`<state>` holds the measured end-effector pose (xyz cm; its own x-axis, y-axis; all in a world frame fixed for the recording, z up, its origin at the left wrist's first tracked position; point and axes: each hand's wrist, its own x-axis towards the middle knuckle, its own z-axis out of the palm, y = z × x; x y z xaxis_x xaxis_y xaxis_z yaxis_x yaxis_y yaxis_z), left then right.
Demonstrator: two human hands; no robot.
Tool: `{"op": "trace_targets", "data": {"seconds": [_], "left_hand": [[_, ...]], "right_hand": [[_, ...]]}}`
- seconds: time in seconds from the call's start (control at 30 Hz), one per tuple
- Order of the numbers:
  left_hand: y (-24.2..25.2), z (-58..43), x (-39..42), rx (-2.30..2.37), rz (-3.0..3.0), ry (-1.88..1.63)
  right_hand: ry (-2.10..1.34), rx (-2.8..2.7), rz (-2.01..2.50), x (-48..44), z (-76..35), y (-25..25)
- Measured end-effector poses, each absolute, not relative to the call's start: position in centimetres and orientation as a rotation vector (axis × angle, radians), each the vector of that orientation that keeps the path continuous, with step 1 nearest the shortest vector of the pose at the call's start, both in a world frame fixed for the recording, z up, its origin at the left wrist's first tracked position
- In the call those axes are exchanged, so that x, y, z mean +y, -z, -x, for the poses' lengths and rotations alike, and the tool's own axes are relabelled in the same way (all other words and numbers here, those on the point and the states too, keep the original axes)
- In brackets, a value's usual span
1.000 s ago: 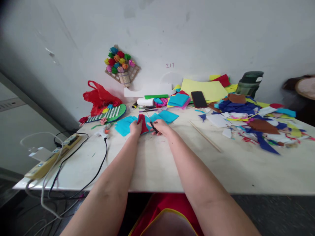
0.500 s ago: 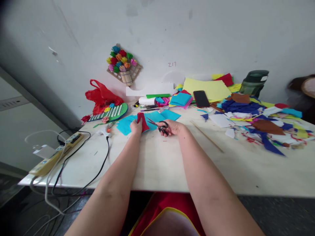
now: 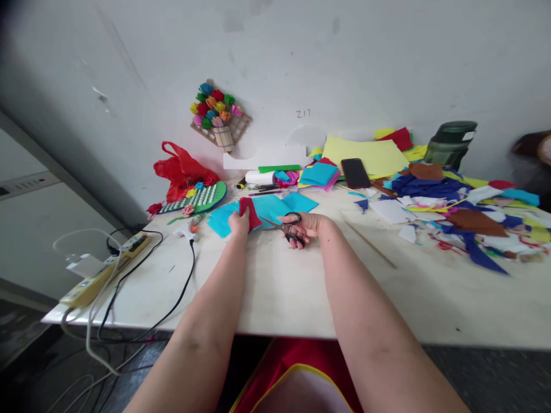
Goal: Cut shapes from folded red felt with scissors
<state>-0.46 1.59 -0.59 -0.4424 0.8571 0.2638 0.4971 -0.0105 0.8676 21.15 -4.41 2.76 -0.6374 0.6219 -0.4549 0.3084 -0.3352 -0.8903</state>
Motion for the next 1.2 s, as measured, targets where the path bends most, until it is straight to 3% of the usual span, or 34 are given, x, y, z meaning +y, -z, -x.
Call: {"op": "trace_targets", "data": {"seconds": [1.2], "left_hand": [[0.5, -0.1, 1.5, 1.91, -1.1, -1.519]], "right_hand": [[-1.817, -1.533, 1.14, -4.7, -16.9, -2.8]]}}
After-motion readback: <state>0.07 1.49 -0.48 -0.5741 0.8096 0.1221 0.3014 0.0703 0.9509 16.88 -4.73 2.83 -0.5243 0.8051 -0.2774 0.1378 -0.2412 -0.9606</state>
